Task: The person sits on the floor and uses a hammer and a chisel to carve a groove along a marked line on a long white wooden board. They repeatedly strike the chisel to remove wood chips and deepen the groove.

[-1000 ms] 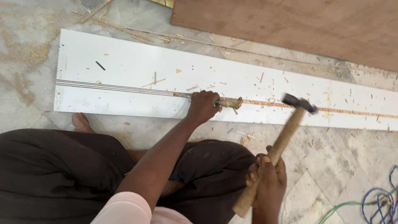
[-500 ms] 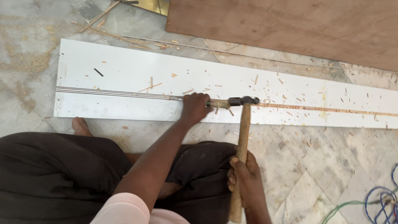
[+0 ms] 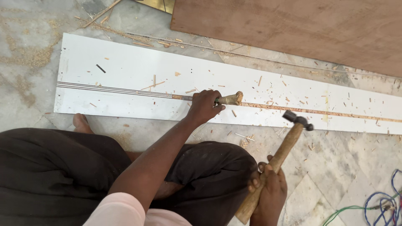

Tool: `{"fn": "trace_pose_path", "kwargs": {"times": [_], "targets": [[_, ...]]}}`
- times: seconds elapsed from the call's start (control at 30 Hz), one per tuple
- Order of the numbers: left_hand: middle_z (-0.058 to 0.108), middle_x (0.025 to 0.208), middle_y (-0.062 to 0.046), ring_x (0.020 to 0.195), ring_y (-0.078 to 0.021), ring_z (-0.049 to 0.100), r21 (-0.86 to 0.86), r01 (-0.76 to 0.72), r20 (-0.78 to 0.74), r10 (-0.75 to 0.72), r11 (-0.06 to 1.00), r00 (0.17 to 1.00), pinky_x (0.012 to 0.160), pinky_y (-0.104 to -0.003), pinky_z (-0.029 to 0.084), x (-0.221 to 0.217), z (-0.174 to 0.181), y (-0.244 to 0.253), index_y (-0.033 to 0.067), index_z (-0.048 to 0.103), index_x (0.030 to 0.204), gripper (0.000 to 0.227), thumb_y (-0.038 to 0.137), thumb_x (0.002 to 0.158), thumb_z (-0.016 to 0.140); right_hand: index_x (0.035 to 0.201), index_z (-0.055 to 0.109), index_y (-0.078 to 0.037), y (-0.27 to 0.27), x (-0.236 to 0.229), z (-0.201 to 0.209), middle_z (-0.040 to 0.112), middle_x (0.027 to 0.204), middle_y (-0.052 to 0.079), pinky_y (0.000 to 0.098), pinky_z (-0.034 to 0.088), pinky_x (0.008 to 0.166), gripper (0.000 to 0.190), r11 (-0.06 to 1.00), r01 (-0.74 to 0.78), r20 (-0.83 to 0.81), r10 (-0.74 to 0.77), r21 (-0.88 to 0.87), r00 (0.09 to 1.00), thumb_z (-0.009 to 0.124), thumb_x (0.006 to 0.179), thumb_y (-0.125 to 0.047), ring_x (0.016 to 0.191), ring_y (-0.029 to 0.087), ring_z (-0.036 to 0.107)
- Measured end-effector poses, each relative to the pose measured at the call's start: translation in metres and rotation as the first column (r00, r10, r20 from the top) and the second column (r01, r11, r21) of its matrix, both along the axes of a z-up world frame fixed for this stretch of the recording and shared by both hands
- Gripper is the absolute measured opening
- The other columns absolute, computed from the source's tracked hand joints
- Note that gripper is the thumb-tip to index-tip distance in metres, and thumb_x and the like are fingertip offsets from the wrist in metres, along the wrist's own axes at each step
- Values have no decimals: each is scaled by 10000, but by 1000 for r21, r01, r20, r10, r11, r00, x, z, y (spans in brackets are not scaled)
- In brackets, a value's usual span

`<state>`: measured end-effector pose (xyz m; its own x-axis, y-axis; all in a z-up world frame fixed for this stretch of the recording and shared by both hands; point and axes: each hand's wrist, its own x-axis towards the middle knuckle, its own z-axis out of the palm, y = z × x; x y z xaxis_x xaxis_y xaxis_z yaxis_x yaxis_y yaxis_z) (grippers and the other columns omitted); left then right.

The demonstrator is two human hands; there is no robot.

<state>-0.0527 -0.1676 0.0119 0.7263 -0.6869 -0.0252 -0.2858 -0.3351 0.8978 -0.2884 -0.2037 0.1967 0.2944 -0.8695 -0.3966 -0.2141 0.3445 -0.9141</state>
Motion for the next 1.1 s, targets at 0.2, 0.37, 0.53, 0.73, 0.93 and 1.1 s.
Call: {"fn": "trace_pose_path", "kwargs": {"times": [0.2, 0.37, 0.53, 0.73, 0.93, 1.1], "targets": [[697, 922, -58, 1000, -274, 630, 61, 35, 1, -35, 997, 999, 932, -505, 393, 6, -8, 4, 80, 690, 961, 283, 314, 842, 795, 1379, 482, 59, 7, 1, -8, 549, 861, 82, 258, 384, 423, 403, 998, -24, -9, 25, 52, 1000, 478, 1015, -113, 558, 111, 461], [702, 915, -58, 993, -271, 649, 99, 57, -42, -53, 993, 998, 926, -503, 396, 10, -8, 0, 90, 695, 1012, 314, 321, 827, 800, 1374, 484, 51, 6, 7, -3, 549, 860, 77, 259, 385, 419, 398, 999, -16, -2, 17, 31, 1000, 472, 1009, -105, 555, 108, 465], [711, 924, -47, 1019, -272, 656, 130, 88, -35, -84, 988, 996, 924, -508, 402, 9, -11, -1, 110, 702, 990, 267, 272, 805, 807, 1375, 497, -13, 20, 22, -5, 559, 840, 69, 273, 392, 411, 394, 999, 7, -163, -13, -35, 987, 480, 995, -117, 540, 107, 467], [711, 932, -40, 1024, -272, 658, 116, 64, -3, -64, 991, 998, 915, -514, 410, 11, -19, -2, 123, 699, 971, 215, 200, 793, 792, 1308, 492, 53, 7, 22, 1, 571, 829, 68, 269, 366, 360, 380, 943, -249, -41, 264, 221, 964, 529, 958, -90, 492, 104, 441], [713, 940, -49, 1034, -278, 647, 229, 105, 38, -117, 968, 992, 936, -528, 400, 5, -22, -6, 118, 694, 961, 193, 200, 809, 780, 1355, 471, -37, 20, 30, -3, 548, 802, 67, 272, 433, 399, 423, 997, -65, -143, 70, 36, 987, 477, 935, -86, 507, 104, 492], [715, 933, -59, 1010, -284, 649, 220, 101, 62, -118, 970, 991, 940, -537, 394, 5, -27, -4, 125, 691, 953, 156, 191, 824, 751, 1316, 499, 33, 8, 21, 0, 553, 799, 65, 271, 389, 385, 393, 954, -190, -107, 219, 232, 970, 546, 953, -111, 498, 103, 451]]}}
